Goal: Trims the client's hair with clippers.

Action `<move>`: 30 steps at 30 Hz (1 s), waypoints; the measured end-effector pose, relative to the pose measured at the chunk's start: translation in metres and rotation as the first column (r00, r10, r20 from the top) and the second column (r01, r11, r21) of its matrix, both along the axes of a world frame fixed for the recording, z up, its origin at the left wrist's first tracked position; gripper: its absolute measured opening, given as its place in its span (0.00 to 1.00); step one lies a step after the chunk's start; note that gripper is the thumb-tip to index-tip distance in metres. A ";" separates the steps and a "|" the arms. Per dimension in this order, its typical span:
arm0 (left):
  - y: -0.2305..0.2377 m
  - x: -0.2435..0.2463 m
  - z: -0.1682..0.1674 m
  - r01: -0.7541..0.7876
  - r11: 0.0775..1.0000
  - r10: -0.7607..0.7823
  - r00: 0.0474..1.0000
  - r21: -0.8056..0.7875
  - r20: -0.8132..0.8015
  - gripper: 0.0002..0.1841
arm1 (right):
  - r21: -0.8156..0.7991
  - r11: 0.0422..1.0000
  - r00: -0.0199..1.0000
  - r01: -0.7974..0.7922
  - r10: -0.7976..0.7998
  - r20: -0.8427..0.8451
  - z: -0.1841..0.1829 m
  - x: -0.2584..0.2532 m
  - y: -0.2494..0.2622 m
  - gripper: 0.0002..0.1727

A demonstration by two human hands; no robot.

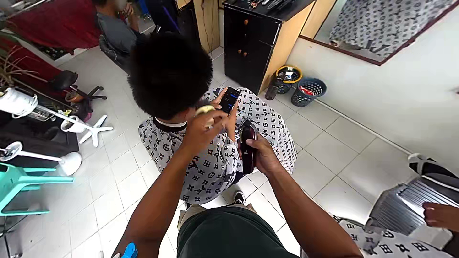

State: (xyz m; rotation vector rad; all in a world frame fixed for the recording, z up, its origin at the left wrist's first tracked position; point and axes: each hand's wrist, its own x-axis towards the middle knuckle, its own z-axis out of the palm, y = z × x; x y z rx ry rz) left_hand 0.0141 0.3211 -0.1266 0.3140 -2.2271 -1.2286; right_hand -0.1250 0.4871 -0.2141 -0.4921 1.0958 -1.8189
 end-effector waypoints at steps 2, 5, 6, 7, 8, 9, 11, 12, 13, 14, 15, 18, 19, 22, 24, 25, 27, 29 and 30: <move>-0.002 -0.011 0.003 -0.117 0.979 0.103 0.990 0.168 0.094 0.15 | 0.018 1.000 1.000 0.006 -0.006 -0.009 0.003 -0.003 -0.007 0.18; 0.013 0.011 0.006 -0.201 0.978 0.159 0.902 0.064 0.401 0.14 | 0.047 0.998 0.997 -0.048 0.051 -0.058 0.011 -0.008 -0.023 0.20; 0.021 0.021 0.006 -0.216 0.967 0.251 0.895 -0.133 0.369 0.12 | 0.067 0.994 0.992 -0.082 0.088 -0.087 0.016 -0.011 -0.032 0.20; 0.027 0.030 0.003 -0.271 0.896 0.368 0.897 -0.353 0.245 0.10 | 0.090 0.989 0.985 -0.121 0.131 -0.116 0.020 -0.015 -0.042 0.19; 0.027 0.037 0.002 -0.359 0.774 0.465 0.881 -0.521 0.085 0.10 | 0.107 0.982 0.977 -0.158 0.171 -0.126 0.024 -0.017 -0.052 0.20; 0.023 0.039 0.003 -0.451 0.653 0.536 0.843 -0.609 -0.049 0.10 | 0.114 0.976 0.970 -0.187 0.201 -0.135 0.026 -0.019 -0.062 0.24; 0.007 0.038 0.010 -0.593 0.481 0.632 0.745 -0.646 -0.213 0.10 | 0.098 0.965 0.947 -0.242 0.257 -0.192 0.036 -0.019 -0.081 0.28; -0.002 0.035 0.013 -0.646 0.427 0.673 0.694 -0.633 -0.254 0.10 | 0.092 0.960 0.927 -0.265 0.280 -0.250 0.042 -0.020 -0.090 0.28; -0.009 0.033 0.015 -0.683 0.407 0.711 0.654 -0.606 -0.259 0.11 | 0.098 0.957 0.905 -0.274 0.291 -0.311 0.049 -0.021 -0.100 0.25; -0.014 0.032 0.015 -0.710 0.411 0.742 0.625 -0.572 -0.243 0.12 | 0.110 0.953 0.881 -0.281 0.302 -0.363 0.055 -0.021 -0.109 0.23; -0.017 0.031 0.015 -0.728 0.431 0.762 0.610 -0.533 -0.217 0.12 | 0.126 0.949 0.854 -0.289 0.315 -0.414 0.060 -0.022 -0.116 0.21; -0.020 0.033 0.015 -0.759 0.479 0.781 0.598 -0.440 -0.181 0.11 | 0.160 0.940 0.784 -0.301 0.340 -0.520 0.071 -0.021 -0.118 0.22; -0.021 0.035 0.015 -0.766 0.490 0.785 0.595 -0.416 -0.173 0.11 | 0.173 0.935 0.760 -0.309 0.352 -0.547 0.074 -0.021 -0.118 0.23; -0.023 0.039 0.012 -0.781 0.502 0.787 0.591 -0.371 -0.178 0.10 | 0.210 0.928 0.716 -0.308 0.372 -0.591 0.080 -0.016 -0.119 0.23; -0.024 0.041 0.012 -0.780 0.516 0.782 0.598 -0.354 -0.177 0.10 | 0.228 0.926 0.696 -0.300 0.376 -0.612 0.081 -0.014 -0.121 0.24; -0.025 0.043 0.012 -0.779 0.522 0.779 0.601 -0.348 -0.177 0.10 | 0.227 0.929 0.693 -0.291 0.368 -0.619 0.082 -0.013 -0.123 0.23; -0.025 0.045 0.013 -0.779 0.525 0.778 0.603 -0.343 -0.176 0.09 | 0.203 0.939 0.704 -0.279 0.343 -0.622 0.083 -0.008 -0.124 0.21; -0.025 0.046 0.015 -0.776 0.535 0.781 0.605 -0.334 -0.154 0.10 | 0.161 0.945 0.729 -0.284 0.322 -0.604 0.083 -0.003 -0.124 0.20; -0.024 0.047 0.016 -0.771 0.547 0.781 0.610 -0.328 -0.134 0.10 | 0.154 0.945 0.734 -0.290 0.323 -0.598 0.083 -0.001 -0.123 0.20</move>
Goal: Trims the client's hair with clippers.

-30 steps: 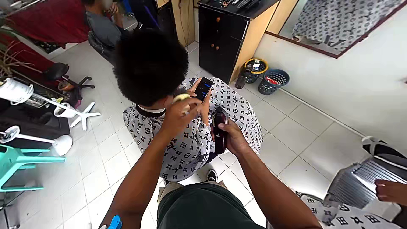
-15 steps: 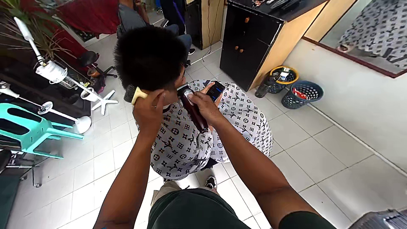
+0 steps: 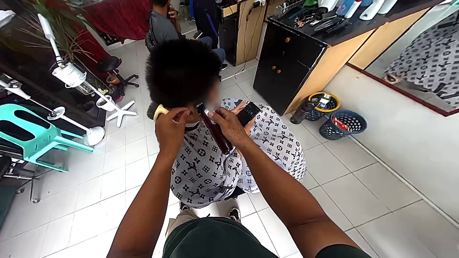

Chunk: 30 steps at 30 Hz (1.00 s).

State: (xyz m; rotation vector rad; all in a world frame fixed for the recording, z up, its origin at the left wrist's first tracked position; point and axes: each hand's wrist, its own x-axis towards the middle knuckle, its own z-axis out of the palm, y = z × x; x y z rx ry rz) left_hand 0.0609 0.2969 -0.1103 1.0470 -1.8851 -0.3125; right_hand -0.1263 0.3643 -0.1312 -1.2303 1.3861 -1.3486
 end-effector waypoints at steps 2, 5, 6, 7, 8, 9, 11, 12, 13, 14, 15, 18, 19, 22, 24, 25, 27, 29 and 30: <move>0.000 0.000 0.001 -0.002 1.000 0.002 1.000 0.025 -0.002 0.10 | 0.040 0.999 1.000 0.004 -0.004 -0.012 0.000 0.003 0.002 0.21; -0.001 0.000 0.001 -0.004 1.000 0.004 1.000 0.027 -0.008 0.10 | 0.039 0.999 1.000 0.011 -0.011 -0.002 -0.002 0.006 0.001 0.22; -0.001 0.000 0.001 -0.002 1.000 0.002 1.000 0.026 -0.009 0.10 | 0.026 1.000 1.000 0.015 -0.016 0.015 -0.003 0.007 0.000 0.22; -0.001 0.000 0.001 0.000 1.000 0.000 1.000 0.023 -0.012 0.10 | 0.015 1.000 0.999 0.016 -0.016 0.030 -0.003 0.008 -0.001 0.22; -0.002 0.000 0.001 0.001 1.000 -0.001 1.000 0.024 -0.014 0.09 | 0.013 1.000 0.999 0.018 -0.018 0.030 -0.003 0.009 -0.002 0.21; -0.002 0.000 0.001 0.004 1.000 -0.003 1.000 0.030 -0.012 0.10 | 0.026 0.999 0.999 0.025 -0.026 0.024 -0.003 0.008 -0.002 0.21; -0.002 0.001 0.002 0.003 0.999 -0.002 1.000 0.042 -0.010 0.09 | 0.063 0.997 0.999 0.036 -0.036 -0.010 -0.002 0.006 -0.003 0.21; -0.002 0.001 0.003 0.001 0.999 0.000 1.000 0.044 -0.011 0.09 | 0.067 0.997 0.999 0.038 -0.037 -0.014 -0.001 0.006 -0.003 0.21; -0.002 0.001 0.003 0.000 0.999 0.001 1.000 0.046 -0.015 0.09 | 0.048 0.998 0.999 0.039 -0.038 -0.009 -0.002 0.007 -0.004 0.21; -0.002 0.001 0.003 -0.001 0.999 0.001 1.000 0.049 -0.016 0.09 | 0.022 0.999 0.999 0.040 -0.040 0.002 -0.002 0.008 -0.005 0.20; -0.002 0.001 0.003 0.002 0.999 -0.001 1.000 0.045 -0.018 0.09 | 0.001 0.999 0.999 0.037 -0.037 0.014 -0.003 0.009 -0.005 0.20; -0.001 0.000 0.004 0.016 0.999 -0.016 1.000 0.040 -0.013 0.08 | 0.021 0.999 0.999 0.033 -0.033 0.025 -0.002 0.010 -0.005 0.20; 0.000 0.000 0.003 0.018 0.999 -0.018 1.000 0.041 -0.013 0.08 | 0.043 0.998 0.999 0.036 -0.037 0.020 -0.002 0.009 -0.005 0.20; 0.001 0.001 0.004 0.017 0.999 -0.017 1.000 0.034 -0.006 0.08 | 0.022 0.999 0.999 0.036 -0.037 0.034 -0.003 0.010 -0.007 0.20; 0.000 0.001 0.004 0.019 0.999 -0.019 1.000 0.032 -0.001 0.08 | -0.002 1.000 0.998 0.028 -0.028 0.051 -0.003 0.011 -0.006 0.19; 0.000 0.001 0.004 0.018 0.999 -0.018 1.000 0.034 0.001 0.08 | 0.008 0.999 0.998 0.032 -0.032 0.047 -0.002 0.011 -0.006 0.20; 0.001 0.001 0.004 0.012 0.999 -0.012 1.000 0.036 0.006 0.08 | 0.053 0.998 0.999 0.040 -0.041 0.026 0.000 0.011 -0.005 0.21; 0.001 0.002 0.004 0.010 1.000 -0.010 1.000 0.030 0.010 0.08 | 0.049 0.998 0.999 0.033 -0.034 0.026 -0.001 0.011 -0.005 0.21; 0.000 0.002 0.004 0.011 0.999 -0.011 1.000 0.030 0.009 0.09 | 0.029 0.999 0.999 0.027 -0.028 0.036 -0.002 0.012 -0.006 0.21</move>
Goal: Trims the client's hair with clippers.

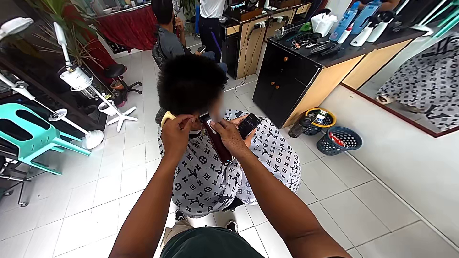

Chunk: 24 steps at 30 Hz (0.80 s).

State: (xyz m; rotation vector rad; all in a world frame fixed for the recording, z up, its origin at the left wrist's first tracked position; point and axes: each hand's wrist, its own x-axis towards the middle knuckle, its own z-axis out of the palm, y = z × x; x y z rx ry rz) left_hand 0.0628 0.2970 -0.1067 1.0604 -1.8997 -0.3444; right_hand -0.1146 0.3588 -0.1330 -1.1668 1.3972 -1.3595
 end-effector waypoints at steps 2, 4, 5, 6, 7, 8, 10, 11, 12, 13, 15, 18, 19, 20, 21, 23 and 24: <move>-0.001 0.000 0.000 -0.002 1.000 0.002 1.000 0.001 0.001 0.09 | -0.026 1.000 1.000 -0.004 0.004 0.003 -0.001 0.000 0.000 0.20; -0.001 0.000 0.000 -0.002 1.000 0.002 1.000 0.002 -0.002 0.09 | 0.014 1.000 1.000 0.007 -0.007 -0.022 0.002 0.000 0.001 0.21; -0.002 0.000 0.000 0.000 1.000 0.000 1.000 0.006 -0.007 0.09 | 0.033 0.999 0.999 0.009 -0.008 -0.035 0.002 -0.001 0.001 0.21; -0.003 0.000 0.000 -0.005 1.000 0.005 1.000 0.012 -0.010 0.09 | 0.034 0.999 0.999 0.008 -0.007 -0.037 0.002 -0.001 0.000 0.21; -0.003 0.000 0.000 -0.007 1.000 0.007 1.000 0.020 -0.013 0.09 | 0.018 1.000 1.000 0.002 -0.002 -0.031 0.001 -0.001 0.000 0.21; -0.003 0.000 -0.001 -0.008 1.000 0.008 1.000 0.023 -0.013 0.09 | -0.002 1.000 1.000 -0.005 0.004 -0.017 0.000 0.000 -0.001 0.21; -0.004 -0.001 -0.001 -0.007 1.000 0.007 1.000 0.023 -0.015 0.09 | -0.023 1.000 1.000 -0.018 0.018 0.012 -0.001 0.001 0.000 0.21; -0.004 -0.001 -0.001 -0.009 1.000 0.009 1.000 0.019 -0.014 0.09 | -0.008 1.000 1.000 -0.023 0.023 0.016 0.000 0.001 0.001 0.21; -0.004 -0.001 -0.001 -0.010 1.000 0.010 1.000 0.016 -0.015 0.09 | 0.021 1.000 1.000 -0.023 0.022 0.015 0.002 0.000 0.001 0.22; -0.004 0.000 -0.001 -0.009 1.000 0.009 1.000 0.014 -0.015 0.09 | 0.043 0.999 1.000 -0.021 0.021 0.008 0.002 0.000 0.001 0.22; -0.004 0.000 -0.001 -0.014 1.000 0.015 1.000 0.023 -0.012 0.09 | 0.032 0.999 1.000 -0.016 0.015 0.006 0.002 -0.001 0.000 0.23; -0.005 0.000 -0.001 -0.021 0.999 0.022 1.000 0.031 -0.014 0.09 | -0.011 1.000 1.000 -0.013 0.013 -0.003 0.004 -0.003 0.000 0.22; -0.005 0.000 -0.001 -0.021 0.999 0.021 1.000 0.028 -0.013 0.09 | 0.016 1.000 1.000 -0.015 0.015 -0.013 0.006 -0.005 0.001 0.23; -0.005 0.001 0.000 -0.019 0.999 0.019 1.000 0.029 -0.013 0.09 | 0.048 0.999 0.999 -0.017 0.018 -0.029 0.008 -0.007 0.001 0.24; -0.004 0.001 0.000 -0.017 0.999 0.018 1.000 0.029 -0.012 0.09 | 0.065 0.998 0.999 -0.020 0.023 -0.045 0.009 -0.008 0.001 0.25; -0.005 0.000 -0.001 -0.017 1.000 0.017 1.000 0.024 -0.010 0.09 | 0.027 0.999 0.999 -0.019 0.021 -0.049 0.008 -0.007 0.002 0.25; -0.006 -0.001 -0.001 -0.015 1.000 0.016 1.000 0.025 -0.018 0.09 | -0.014 0.999 0.999 -0.036 0.035 -0.028 0.006 -0.007 0.003 0.25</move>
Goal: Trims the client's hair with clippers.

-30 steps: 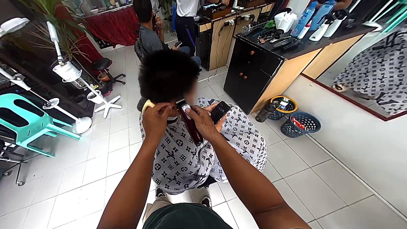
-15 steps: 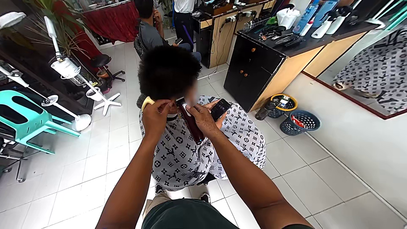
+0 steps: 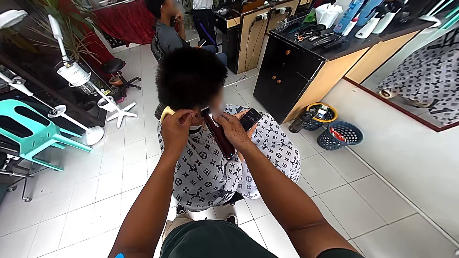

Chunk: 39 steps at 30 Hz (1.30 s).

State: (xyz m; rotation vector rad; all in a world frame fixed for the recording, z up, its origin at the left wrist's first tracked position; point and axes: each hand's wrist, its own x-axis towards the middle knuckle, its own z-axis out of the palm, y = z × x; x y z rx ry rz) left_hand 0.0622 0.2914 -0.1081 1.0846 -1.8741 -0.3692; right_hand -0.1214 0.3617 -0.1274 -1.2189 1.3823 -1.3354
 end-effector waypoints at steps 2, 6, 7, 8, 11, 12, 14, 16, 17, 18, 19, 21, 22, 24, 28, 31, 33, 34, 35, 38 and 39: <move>0.002 0.001 -0.004 0.013 0.998 -0.016 0.999 -0.056 -0.047 0.09 | -0.046 0.995 0.995 -0.085 0.088 0.056 -0.006 -0.005 0.009 0.24; 0.028 0.006 -0.019 0.341 0.858 -0.385 0.922 -0.384 -0.040 0.07 | -0.007 0.999 0.910 -0.038 0.038 0.414 -0.040 -0.021 0.050 0.20; 0.037 0.001 -0.013 0.495 0.828 -0.506 0.862 -0.264 0.029 0.09 | -0.028 0.999 0.842 0.023 -0.005 0.539 -0.057 -0.021 0.058 0.23; 0.043 -0.008 -0.001 0.615 0.788 -0.612 0.787 -0.025 0.074 0.11 | -0.038 0.997 0.774 0.068 -0.029 0.633 -0.071 -0.020 0.065 0.27; 0.039 -0.042 0.015 0.711 0.651 -0.674 0.702 0.264 -0.230 0.10 | 0.054 0.991 0.741 0.120 -0.126 0.660 -0.091 -0.017 0.081 0.38; 0.035 -0.055 0.012 0.702 0.682 -0.622 0.704 0.205 -0.343 0.08 | 0.104 0.988 0.761 0.116 -0.155 0.630 -0.091 -0.016 0.085 0.41; 0.027 -0.075 0.010 0.658 0.679 -0.522 0.745 0.326 -0.415 0.07 | 0.185 0.979 0.775 0.090 -0.185 0.604 -0.090 -0.015 0.090 0.45; 0.023 -0.084 0.015 0.618 0.494 -0.500 0.778 0.612 -0.382 0.08 | 0.189 0.979 0.779 0.077 -0.178 0.601 -0.090 -0.017 0.094 0.46; 0.024 -0.086 0.017 0.626 0.440 -0.510 0.764 0.643 -0.395 0.07 | 0.179 0.980 0.782 0.086 -0.177 0.598 -0.090 -0.019 0.094 0.47; 0.027 -0.085 0.017 0.671 0.458 -0.519 0.734 0.583 -0.438 0.06 | 0.165 0.981 0.787 0.099 -0.179 0.591 -0.087 -0.023 0.092 0.47; 0.028 -0.085 0.015 0.706 0.525 -0.522 0.709 0.476 -0.474 0.06 | 0.153 0.982 0.793 0.114 -0.183 0.581 -0.083 -0.028 0.089 0.46; 0.028 -0.081 0.013 0.683 0.602 -0.475 0.723 0.413 -0.502 0.06 | 0.127 0.980 0.806 0.156 -0.200 0.557 -0.069 -0.034 0.078 0.40; 0.031 -0.076 0.013 0.657 0.572 -0.443 0.751 0.491 -0.489 0.07 | 0.108 0.978 0.808 0.177 -0.207 0.551 -0.061 -0.037 0.070 0.36; 0.042 -0.064 0.015 0.570 0.573 -0.496 0.813 0.589 -0.305 0.10 | 0.047 0.980 0.817 0.193 -0.187 0.545 -0.045 -0.041 0.051 0.29; 0.048 -0.039 0.009 0.276 0.951 -0.228 0.930 -0.137 0.289 0.10 | 0.078 0.992 0.959 0.098 -0.115 0.259 -0.016 -0.045 0.022 0.24; 0.031 -0.026 0.015 0.056 0.983 -0.011 0.970 -0.176 0.244 0.11 | 0.102 0.995 0.993 -0.005 -0.007 0.117 -0.006 -0.033 0.011 0.24; 0.019 -0.020 0.019 -0.021 0.996 0.037 0.982 -0.092 0.187 0.11 | 0.091 0.995 0.995 -0.036 0.027 0.099 0.000 -0.025 0.007 0.23; 0.015 -0.017 0.019 -0.038 0.996 0.051 0.984 -0.079 0.169 0.11 | 0.096 0.994 0.995 -0.044 0.035 0.096 0.003 -0.023 0.005 0.22; 0.012 -0.015 0.018 -0.045 0.996 0.056 0.985 -0.071 0.162 0.11 | 0.102 0.994 0.995 -0.047 0.038 0.090 0.003 -0.022 0.004 0.23; 0.010 -0.010 0.017 -0.047 0.997 0.056 0.983 -0.057 0.176 0.10 | 0.111 0.992 0.995 -0.054 0.044 0.092 0.003 -0.021 0.000 0.23; 0.009 -0.009 0.015 -0.045 0.997 0.054 0.982 -0.055 0.179 0.10 | 0.102 0.993 0.994 -0.052 0.042 0.099 0.003 -0.021 -0.001 0.23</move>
